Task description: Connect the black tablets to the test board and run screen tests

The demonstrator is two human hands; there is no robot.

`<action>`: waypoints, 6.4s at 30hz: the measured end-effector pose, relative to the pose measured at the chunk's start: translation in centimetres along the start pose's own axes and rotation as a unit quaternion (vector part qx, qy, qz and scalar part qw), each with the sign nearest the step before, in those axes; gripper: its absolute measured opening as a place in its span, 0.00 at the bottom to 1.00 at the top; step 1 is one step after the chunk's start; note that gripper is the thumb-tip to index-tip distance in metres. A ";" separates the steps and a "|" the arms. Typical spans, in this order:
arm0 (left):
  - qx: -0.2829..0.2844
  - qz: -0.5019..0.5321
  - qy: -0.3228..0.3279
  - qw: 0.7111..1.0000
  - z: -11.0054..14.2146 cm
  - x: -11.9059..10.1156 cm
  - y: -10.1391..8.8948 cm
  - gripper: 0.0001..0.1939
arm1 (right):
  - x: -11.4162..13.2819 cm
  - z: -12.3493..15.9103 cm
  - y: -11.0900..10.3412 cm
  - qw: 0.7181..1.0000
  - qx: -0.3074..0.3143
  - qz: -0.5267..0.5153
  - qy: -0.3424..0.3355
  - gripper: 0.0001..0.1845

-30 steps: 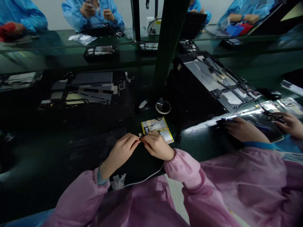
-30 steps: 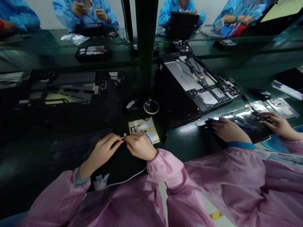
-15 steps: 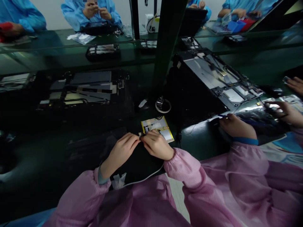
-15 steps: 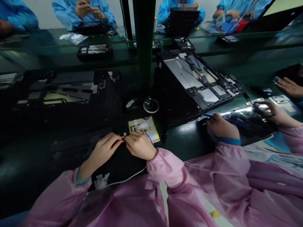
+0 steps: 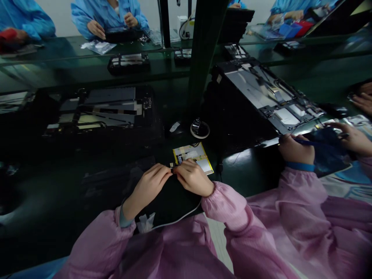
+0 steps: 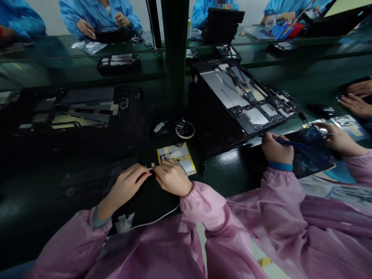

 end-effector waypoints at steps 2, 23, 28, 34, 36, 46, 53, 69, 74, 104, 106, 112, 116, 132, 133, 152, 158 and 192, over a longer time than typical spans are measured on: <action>0.000 0.000 0.000 1.000 0.0 0.0 0.0 0.06 | 0.0 0.0 0.0 1.000 -0.001 -0.001 -0.002 0.10; -0.027 0.012 -0.024 0.999 0.1 0.3 -0.1 0.03 | 0.2 0.1 0.1 1.000 0.006 -0.016 -0.007 0.10; 0.000 -0.033 0.018 0.999 0.1 -0.1 0.2 0.06 | 0.2 0.1 0.2 1.000 0.006 -0.015 -0.004 0.09; 0.017 -0.058 0.034 0.998 0.2 -0.2 0.4 0.07 | 0.1 0.2 0.4 1.000 0.000 0.004 -0.006 0.09; 0.021 -0.062 0.035 0.997 0.2 -0.3 0.4 0.08 | 0.1 0.2 0.4 1.000 -0.001 0.011 -0.005 0.09; 0.013 -0.049 0.030 0.998 0.1 -0.4 0.3 0.06 | 0.1 0.1 0.3 1.000 0.001 0.009 -0.005 0.09; -0.004 -0.023 0.010 1.000 -0.2 -0.1 0.2 0.06 | 0.2 0.1 0.3 1.000 -0.002 -0.004 -0.006 0.09; -0.012 0.039 0.008 0.999 0.3 -0.1 0.0 0.07 | 0.3 0.3 0.1 0.999 -0.004 -0.037 -0.024 0.08; -0.008 0.079 -0.022 0.997 0.3 0.2 0.3 0.05 | 0.4 0.2 0.0 0.998 -0.010 -0.058 -0.015 0.09; -0.150 0.069 -0.152 0.974 8.7 0.1 -6.0 0.17 | -7.4 0.1 -1.0 0.957 -0.069 0.183 0.217 0.18; -0.179 0.045 -0.218 0.958 12.5 1.6 -7.3 0.16 | -7.2 0.1 -1.0 0.955 -0.066 0.200 0.207 0.18; -0.304 0.022 -0.420 0.855 23.4 6.3 -10.3 0.25 | -8.8 0.1 -1.9 0.960 -0.141 0.104 0.218 0.26; -0.319 0.080 -0.494 0.805 25.7 9.4 -10.6 0.29 | -7.2 0.1 -5.7 0.942 -0.253 0.052 0.214 0.23; -0.335 0.260 -0.393 0.816 24.2 11.6 -10.7 0.23 | 12.7 -3.0 7.8 0.994 -0.025 0.107 0.001 0.20; -0.340 0.275 -0.388 0.811 24.1 11.5 -10.8 0.23 | 12.3 -3.4 7.3 0.995 -0.034 0.093 0.012 0.21; -0.486 0.502 -0.272 0.662 24.6 11.9 -11.0 0.19 | 14.0 -2.4 6.5 0.996 -0.057 0.017 0.070 0.16; -0.499 0.506 -0.275 0.647 24.7 11.7 -11.0 0.14 | 17.0 -3.4 9.0 0.999 0.032 0.013 0.005 0.18; -0.141 -0.044 -0.187 0.971 21.4 8.7 -9.8 0.21 | 7.4 3.2 -9.3 0.974 -0.133 0.009 0.183 0.08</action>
Point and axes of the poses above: each hand's wrist, its own z-axis away from the middle knuckle, its own y-axis out of the palm, x = y × z, the point moved 7 cm from there along -z, towards the middle knuckle, and after that the axes turned 15 degrees about y, right-handed, at the moved point
